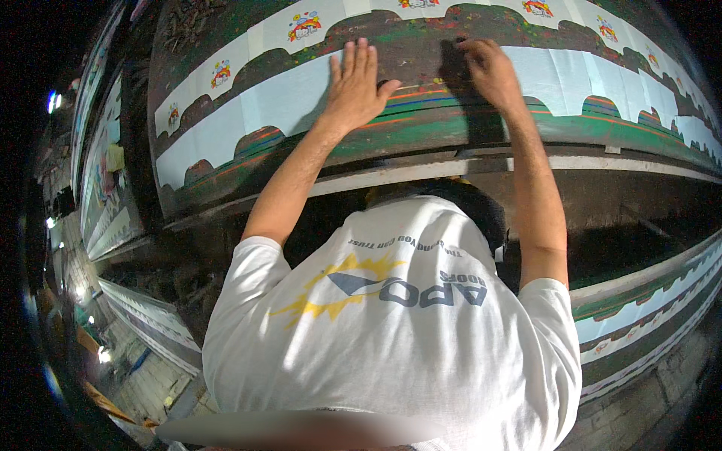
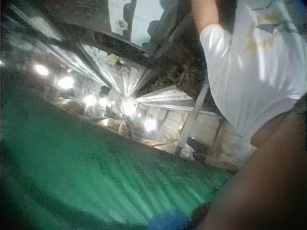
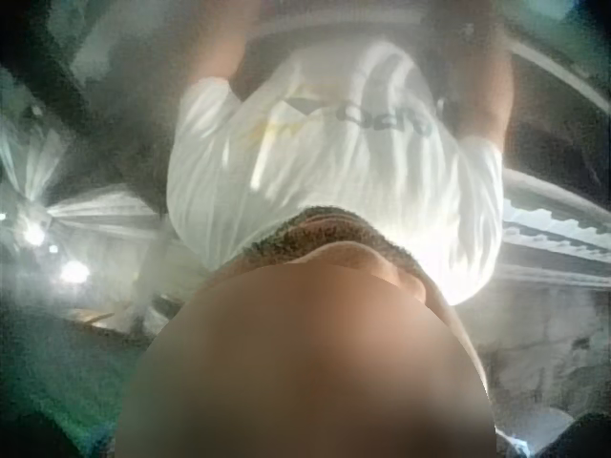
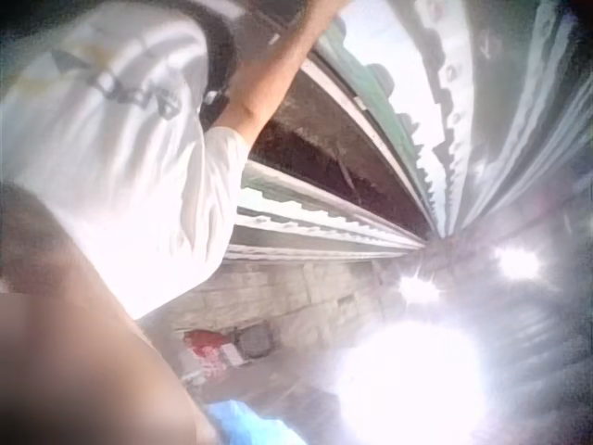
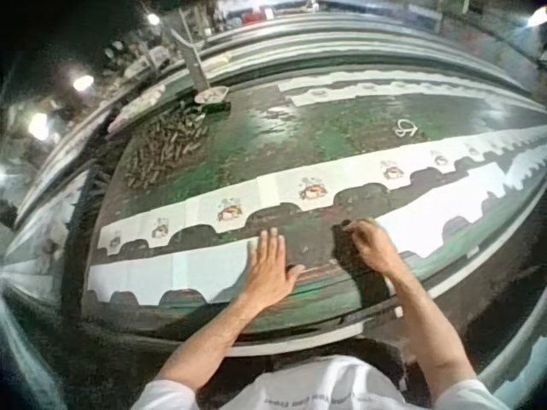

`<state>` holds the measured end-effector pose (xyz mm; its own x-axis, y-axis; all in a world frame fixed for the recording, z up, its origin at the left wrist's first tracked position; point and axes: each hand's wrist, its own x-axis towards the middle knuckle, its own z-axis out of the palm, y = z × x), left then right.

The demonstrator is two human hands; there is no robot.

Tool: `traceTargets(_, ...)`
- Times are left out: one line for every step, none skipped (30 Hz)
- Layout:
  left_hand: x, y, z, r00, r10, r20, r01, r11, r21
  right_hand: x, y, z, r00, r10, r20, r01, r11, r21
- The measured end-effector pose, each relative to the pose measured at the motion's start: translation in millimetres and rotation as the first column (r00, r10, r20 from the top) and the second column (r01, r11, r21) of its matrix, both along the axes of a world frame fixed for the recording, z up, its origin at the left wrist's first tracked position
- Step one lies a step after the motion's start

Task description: The person aligns and smooths a strip of patterned wallpaper onto a curved green surface. They repeatedly press and adjust the paper with both hands to ensure it adheres evenly along the edge.

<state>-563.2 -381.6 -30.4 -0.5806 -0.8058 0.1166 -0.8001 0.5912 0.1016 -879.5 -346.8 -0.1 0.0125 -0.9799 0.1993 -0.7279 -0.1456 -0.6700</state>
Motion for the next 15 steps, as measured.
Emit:
traceTargets(-17,4,2,0.999,-0.032,0.007,0.032,0.999,0.011,-20,1,-4,0.996,0.007,-0.086,-0.014,0.997,-0.074)
traceTargets(-35,8,5,0.998,-0.060,0.037,0.058,0.997,0.041,-38,0,-6,0.984,-0.007,-0.180,-0.016,0.992,-0.124)
traceTargets(-53,14,8,0.995,-0.099,0.001,0.099,0.994,0.046,-55,-2,-8,0.961,-0.035,-0.273,-0.007,0.989,-0.151)
traceTargets(-71,24,11,0.989,-0.138,-0.059,0.142,0.988,0.058,-69,-2,-10,0.942,0.009,-0.335,-0.072,0.982,-0.177)
traceTargets(-88,36,14,0.981,-0.172,-0.095,0.180,0.980,0.089,-79,0,-12,0.917,0.039,-0.397,-0.112,0.980,-0.163)
traceTargets(-104,50,17,0.970,-0.204,-0.131,0.220,0.968,0.121,-87,1,-12,0.882,0.061,-0.467,-0.113,0.990,-0.083)
traceTargets(-118,63,20,0.956,-0.224,-0.188,0.247,0.963,0.110,-91,7,-13,0.873,0.066,-0.483,-0.152,0.978,-0.141)
traceTargets(-131,72,24,0.951,-0.220,-0.218,0.250,0.961,0.122,-96,8,-12,0.865,0.070,-0.496,-0.154,0.979,-0.131)
traceTargets(-143,78,27,0.944,-0.217,-0.249,0.255,0.958,0.131,-100,7,-10,0.856,0.074,-0.512,-0.141,0.985,-0.094)
traceTargets(-154,83,30,0.934,-0.217,-0.283,0.262,0.956,0.133,-104,7,-9,0.844,0.078,-0.530,-0.142,0.986,-0.082)
traceTargets(-164,87,33,0.913,-0.202,-0.354,0.241,0.968,0.070,-106,4,-8,0.863,0.084,-0.498,-0.130,0.990,-0.059)
traceTargets(-172,87,35,0.902,-0.180,-0.393,0.232,0.968,0.091,-108,1,-7,0.880,0.090,-0.466,-0.132,0.989,-0.059)
traceTargets(-178,87,37,0.889,-0.158,-0.429,0.225,0.968,0.108,-110,-2,-7,0.897,0.096,-0.432,-0.134,0.989,-0.060)
traceTargets(-183,88,38,0.875,-0.136,-0.465,0.219,0.968,0.127,-111,-6,-8,0.906,0.094,-0.413,-0.147,0.984,-0.097)
traceTargets(-188,88,39,0.865,-0.118,-0.488,0.200,0.973,0.118,-111,-10,-9,0.914,0.093,-0.395,-0.157,0.979,-0.133)
